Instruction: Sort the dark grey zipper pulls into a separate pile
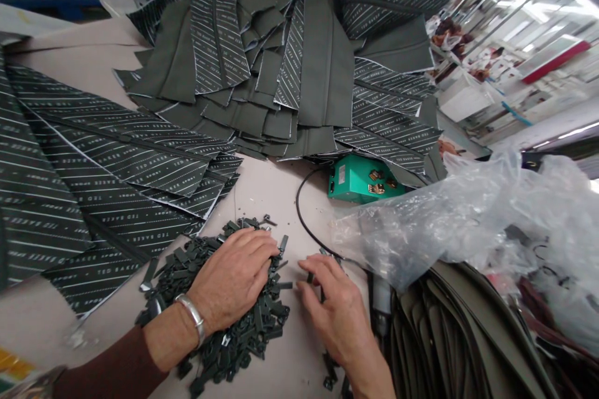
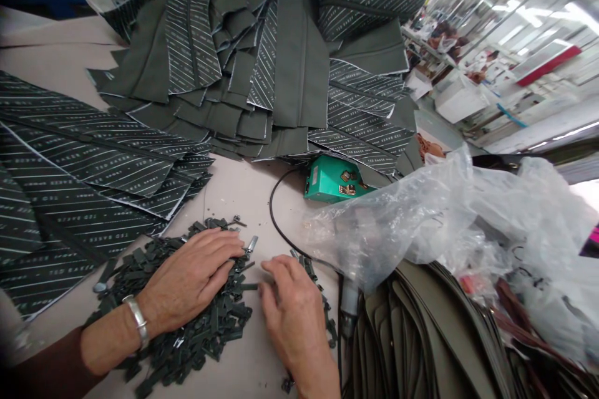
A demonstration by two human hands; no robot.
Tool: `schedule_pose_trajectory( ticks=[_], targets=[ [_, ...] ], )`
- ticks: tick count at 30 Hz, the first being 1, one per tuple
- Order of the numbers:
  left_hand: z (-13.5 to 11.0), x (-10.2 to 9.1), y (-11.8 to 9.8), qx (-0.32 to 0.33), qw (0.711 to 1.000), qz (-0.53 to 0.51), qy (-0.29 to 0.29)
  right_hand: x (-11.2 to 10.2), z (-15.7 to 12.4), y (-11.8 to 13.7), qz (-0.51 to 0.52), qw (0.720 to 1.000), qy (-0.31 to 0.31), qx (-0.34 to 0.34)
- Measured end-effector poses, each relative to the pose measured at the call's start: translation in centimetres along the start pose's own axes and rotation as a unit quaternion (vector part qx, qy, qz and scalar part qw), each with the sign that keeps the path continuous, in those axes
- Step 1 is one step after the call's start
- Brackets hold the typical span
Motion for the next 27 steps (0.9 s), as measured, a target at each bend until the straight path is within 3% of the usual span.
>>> schedule_pose_trajectory(
  ticks=[2,4,11,20,27],
  targets=[
    [0.0,0.0,0.0,-0.001,1.0,0.002,0.001,1.1,0.4,1.4,0.01,0.999,0.033,-0.04],
    [0.0,0.0,0.0,-0.002,1.0,0.003,-0.002,2.0,0.9,2.3,-0.002,0.997,0.066,-0.038],
    [0.1,-0.3,-0.2,0.002,1.0,0.009,-0.01,2.7,1.7,2.1,-0.007,0.991,0.131,-0.018],
    [0.0,-0.1,0.0,-0.004,1.0,0.005,-0.002,3.0,1.6,1.2,0.039,0.993,0.108,-0.028],
    [0.1,-0.1,-0.1,-0.005,1.0,-0.002,0.007,2.5,1.8,0.3,0.138,0.987,0.079,0.027]
  ],
)
Point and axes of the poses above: each hand's wrist, its own z-axis towards the middle knuckle, its own x-axis out of the palm, y = z × x, the point moved 4 cm from there along z, towards the middle knuckle, and after that the axes turned 5 degrees about x, right-handed, at the moved point
